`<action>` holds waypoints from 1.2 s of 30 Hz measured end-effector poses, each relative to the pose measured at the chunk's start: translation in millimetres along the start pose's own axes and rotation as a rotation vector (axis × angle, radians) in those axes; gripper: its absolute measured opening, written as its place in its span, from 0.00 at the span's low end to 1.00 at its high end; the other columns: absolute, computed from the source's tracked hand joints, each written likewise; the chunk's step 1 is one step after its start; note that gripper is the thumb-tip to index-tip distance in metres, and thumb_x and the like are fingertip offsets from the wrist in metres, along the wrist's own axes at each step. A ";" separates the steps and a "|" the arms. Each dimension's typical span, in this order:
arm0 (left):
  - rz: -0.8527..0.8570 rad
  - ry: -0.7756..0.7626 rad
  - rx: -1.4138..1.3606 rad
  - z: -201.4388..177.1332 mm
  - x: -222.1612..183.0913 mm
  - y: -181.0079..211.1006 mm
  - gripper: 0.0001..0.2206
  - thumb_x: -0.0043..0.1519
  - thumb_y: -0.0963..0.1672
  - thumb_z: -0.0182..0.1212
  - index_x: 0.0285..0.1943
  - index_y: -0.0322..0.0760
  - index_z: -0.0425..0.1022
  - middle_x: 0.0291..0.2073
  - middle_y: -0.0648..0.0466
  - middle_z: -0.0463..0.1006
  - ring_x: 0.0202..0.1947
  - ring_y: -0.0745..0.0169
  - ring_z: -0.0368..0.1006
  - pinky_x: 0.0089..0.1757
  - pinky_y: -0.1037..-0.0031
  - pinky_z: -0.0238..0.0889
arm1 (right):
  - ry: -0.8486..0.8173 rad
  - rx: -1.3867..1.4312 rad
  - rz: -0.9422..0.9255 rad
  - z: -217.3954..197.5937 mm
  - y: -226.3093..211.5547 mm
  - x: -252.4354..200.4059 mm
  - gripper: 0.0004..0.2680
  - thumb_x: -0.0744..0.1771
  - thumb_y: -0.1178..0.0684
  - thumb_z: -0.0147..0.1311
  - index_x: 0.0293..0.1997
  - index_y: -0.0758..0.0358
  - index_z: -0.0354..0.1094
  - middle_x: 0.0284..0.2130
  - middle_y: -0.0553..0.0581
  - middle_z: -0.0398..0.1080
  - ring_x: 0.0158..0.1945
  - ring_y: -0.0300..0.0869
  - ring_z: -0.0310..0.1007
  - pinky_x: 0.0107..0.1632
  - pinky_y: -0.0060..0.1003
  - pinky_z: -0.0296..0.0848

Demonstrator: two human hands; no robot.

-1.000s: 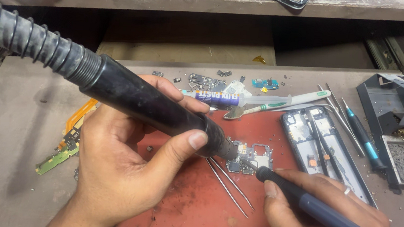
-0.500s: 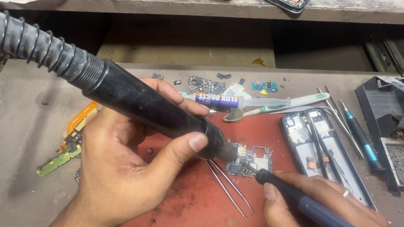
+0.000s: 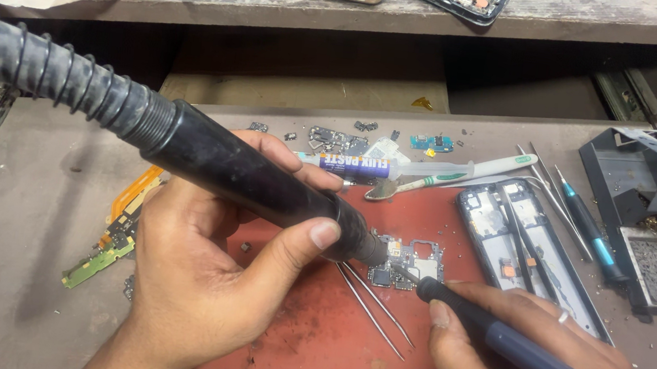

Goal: The person uses a hot air gun to heat a small circuit board while simultaneously using tweezers to manipulate and reposition tiny electronic components. The operator carefully targets specific areas of the board with the heat source and adjusts the placement of the components with precision.

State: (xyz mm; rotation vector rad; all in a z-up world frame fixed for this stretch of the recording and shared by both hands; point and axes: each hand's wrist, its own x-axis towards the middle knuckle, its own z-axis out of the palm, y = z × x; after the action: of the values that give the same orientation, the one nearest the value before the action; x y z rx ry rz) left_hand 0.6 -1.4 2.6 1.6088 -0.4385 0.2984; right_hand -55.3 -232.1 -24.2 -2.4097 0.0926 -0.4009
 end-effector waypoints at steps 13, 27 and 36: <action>-0.002 -0.007 0.016 -0.5 0.3 1.2 0.19 0.60 0.34 0.66 0.58 0.27 0.65 0.48 0.45 0.81 0.54 0.56 0.82 0.54 0.67 0.81 | -0.003 -0.017 0.005 -0.2 -0.5 0.4 0.09 0.59 0.53 0.67 0.39 0.60 0.80 0.25 0.51 0.80 0.28 0.36 0.79 0.32 0.28 0.79; 0.003 0.000 0.005 0.4 -0.5 -0.5 0.20 0.60 0.34 0.66 0.59 0.27 0.65 0.48 0.44 0.81 0.54 0.55 0.82 0.55 0.66 0.81 | -0.023 -0.039 0.034 -0.2 2.6 0.1 0.09 0.59 0.51 0.68 0.39 0.59 0.81 0.25 0.51 0.81 0.28 0.36 0.80 0.32 0.28 0.80; 0.001 0.008 -0.013 0.7 -1.3 -0.8 0.20 0.60 0.34 0.66 0.59 0.26 0.64 0.49 0.44 0.80 0.55 0.55 0.81 0.56 0.65 0.80 | 0.012 -0.009 0.020 0.1 -0.3 -0.8 0.09 0.59 0.53 0.68 0.38 0.59 0.80 0.25 0.52 0.81 0.29 0.37 0.80 0.35 0.29 0.80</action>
State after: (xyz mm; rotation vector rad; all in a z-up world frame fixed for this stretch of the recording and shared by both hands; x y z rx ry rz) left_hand -0.3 -1.9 1.2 1.5943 -0.4343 0.3028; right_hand -56.1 -231.7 -24.3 -2.4131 0.1241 -0.4061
